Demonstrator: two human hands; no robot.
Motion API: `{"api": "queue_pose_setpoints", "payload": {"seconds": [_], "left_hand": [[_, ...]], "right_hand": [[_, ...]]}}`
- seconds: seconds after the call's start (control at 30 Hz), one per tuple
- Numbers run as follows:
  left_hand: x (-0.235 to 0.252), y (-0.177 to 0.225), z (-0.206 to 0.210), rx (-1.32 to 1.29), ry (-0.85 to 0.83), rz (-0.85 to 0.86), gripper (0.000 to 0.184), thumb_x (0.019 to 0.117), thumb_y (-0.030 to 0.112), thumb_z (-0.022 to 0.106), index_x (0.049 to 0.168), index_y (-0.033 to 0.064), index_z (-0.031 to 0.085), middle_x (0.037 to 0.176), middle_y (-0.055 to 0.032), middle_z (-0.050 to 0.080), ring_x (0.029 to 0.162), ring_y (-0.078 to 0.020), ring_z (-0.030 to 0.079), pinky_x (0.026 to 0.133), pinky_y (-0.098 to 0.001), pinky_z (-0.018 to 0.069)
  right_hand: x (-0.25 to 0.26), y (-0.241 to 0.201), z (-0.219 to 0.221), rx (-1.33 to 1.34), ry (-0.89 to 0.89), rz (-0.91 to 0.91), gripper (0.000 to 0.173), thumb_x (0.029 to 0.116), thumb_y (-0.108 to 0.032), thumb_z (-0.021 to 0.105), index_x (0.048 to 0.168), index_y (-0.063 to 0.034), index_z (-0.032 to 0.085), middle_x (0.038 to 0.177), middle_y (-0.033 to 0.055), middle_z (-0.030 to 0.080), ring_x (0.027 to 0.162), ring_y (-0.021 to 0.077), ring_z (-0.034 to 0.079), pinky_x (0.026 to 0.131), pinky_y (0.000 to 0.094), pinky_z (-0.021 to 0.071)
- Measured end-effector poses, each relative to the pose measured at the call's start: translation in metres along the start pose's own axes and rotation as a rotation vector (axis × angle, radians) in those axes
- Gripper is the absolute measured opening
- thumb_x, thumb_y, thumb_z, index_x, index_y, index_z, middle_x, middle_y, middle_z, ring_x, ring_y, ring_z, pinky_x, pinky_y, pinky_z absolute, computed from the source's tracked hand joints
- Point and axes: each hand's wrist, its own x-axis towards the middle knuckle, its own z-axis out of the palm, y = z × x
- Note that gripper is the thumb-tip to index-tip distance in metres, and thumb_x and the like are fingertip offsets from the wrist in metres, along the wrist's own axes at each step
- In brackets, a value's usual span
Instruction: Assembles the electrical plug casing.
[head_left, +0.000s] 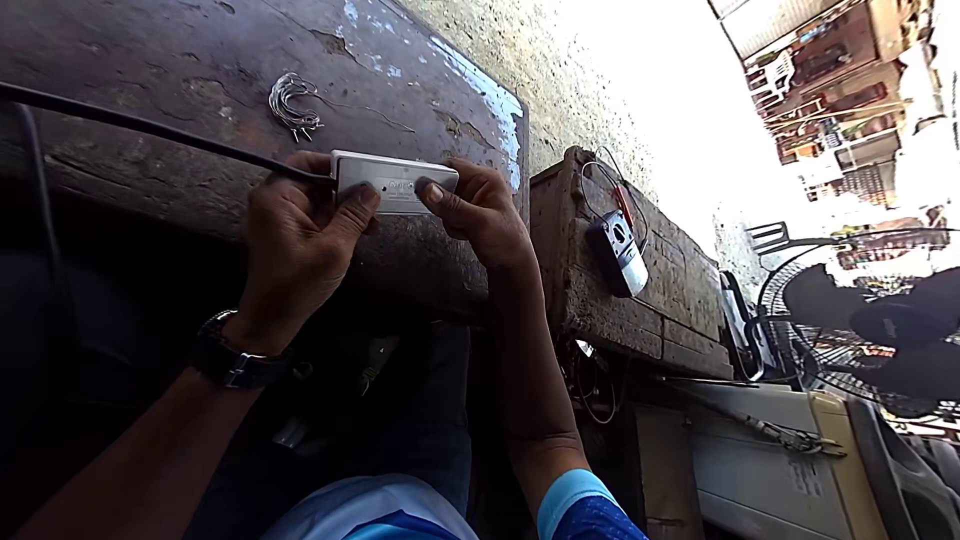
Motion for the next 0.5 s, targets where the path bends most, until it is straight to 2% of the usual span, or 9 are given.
{"api": "queue_pose_setpoints", "payload": {"seconds": [0.2, 0.3, 0.5], "left_hand": [[-0.0003, -0.0007, -0.0009, 0.03, 0.004, 0.007, 0.028, 0.0969, 0.004, 0.068, 0.12, 0.003, 0.052, 0.103, -0.006, 0.07, 0.086, -0.0184, 0.072, 0.077, -0.0354, 0.065], [0.0019, -0.0005, -0.0028, -0.02, 0.014, -0.025, 0.028, 0.0987, 0.005, 0.065, 0.122, 0.0039, 0.05, 0.105, -0.0053, 0.07, 0.089, -0.0194, 0.073, 0.08, -0.0382, 0.0651], [0.0034, 0.0007, -0.0046, -0.047, -0.027, -0.059, 0.025, 0.103, 0.005, 0.058, 0.126, 0.0004, 0.05, 0.111, -0.009, 0.07, 0.094, -0.0232, 0.074, 0.083, -0.0413, 0.0658]], "right_hand": [[-0.0011, 0.0005, 0.0001, -0.053, -0.053, 0.015, 0.016, 0.1035, -0.014, 0.059, 0.106, 0.0015, 0.063, 0.071, -0.0003, 0.058, 0.049, 0.0018, 0.041, 0.043, 0.0189, 0.0327], [-0.0019, -0.0001, -0.0015, -0.08, -0.087, -0.007, 0.023, 0.1071, -0.018, 0.052, 0.109, 0.0025, 0.062, 0.073, 0.0014, 0.057, 0.053, 0.0048, 0.045, 0.046, 0.0217, 0.0382], [-0.0019, -0.0013, 0.0002, -0.058, -0.063, 0.0, 0.018, 0.1044, -0.013, 0.057, 0.109, 0.0036, 0.062, 0.076, 0.0035, 0.061, 0.051, 0.004, 0.044, 0.044, 0.0203, 0.0357]]}}
